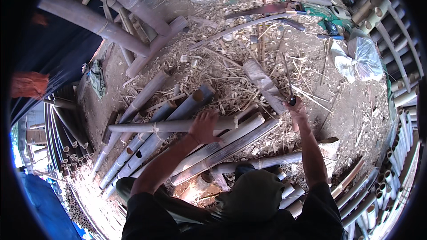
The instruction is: The person sits on the ground and uses a knife to cut and split bamboo poles. They then use a wooden mallet to hammer the ends of the poles to smooth or shape them. The person repeatedly picks up, cuts, and hammers multiple bamboo pieces in a cluttered workshop.
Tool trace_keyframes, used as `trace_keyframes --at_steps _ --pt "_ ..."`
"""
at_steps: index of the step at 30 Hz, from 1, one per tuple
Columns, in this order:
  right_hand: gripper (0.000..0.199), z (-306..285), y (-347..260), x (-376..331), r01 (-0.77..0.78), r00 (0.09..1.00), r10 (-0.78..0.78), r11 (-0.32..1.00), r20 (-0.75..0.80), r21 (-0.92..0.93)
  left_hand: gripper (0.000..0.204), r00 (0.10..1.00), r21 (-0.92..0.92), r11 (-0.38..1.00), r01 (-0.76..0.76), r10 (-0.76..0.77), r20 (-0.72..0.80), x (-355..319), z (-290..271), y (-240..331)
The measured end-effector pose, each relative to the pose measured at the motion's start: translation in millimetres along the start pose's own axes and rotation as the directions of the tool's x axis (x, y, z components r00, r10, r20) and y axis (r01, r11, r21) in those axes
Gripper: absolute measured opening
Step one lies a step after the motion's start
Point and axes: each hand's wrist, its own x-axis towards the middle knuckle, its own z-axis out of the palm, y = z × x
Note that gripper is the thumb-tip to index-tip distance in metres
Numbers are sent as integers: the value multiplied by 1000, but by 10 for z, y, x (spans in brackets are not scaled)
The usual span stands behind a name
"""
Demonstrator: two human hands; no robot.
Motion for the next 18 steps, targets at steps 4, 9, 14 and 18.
trace_keyframes --at_steps 4,9,14,18 --pt "57 273 209 144 4 997 2 997 71 -79 97 983 -181 983 8 -41 -179 -409 412 444" --pt "92 261 -295 277 148 985 -80 837 150 -526 114 941 -138 934 329 -336 -29 -765 709 516" --pt "99 164 -575 391 -13 953 124 928 276 -373 144 889 -150 903 402 -345 302 -657 836 98" --pt "80 320 -784 368 -86 914 161 974 374 -208 143 880 -210 877 431 -358 313 -1162 1114 81"
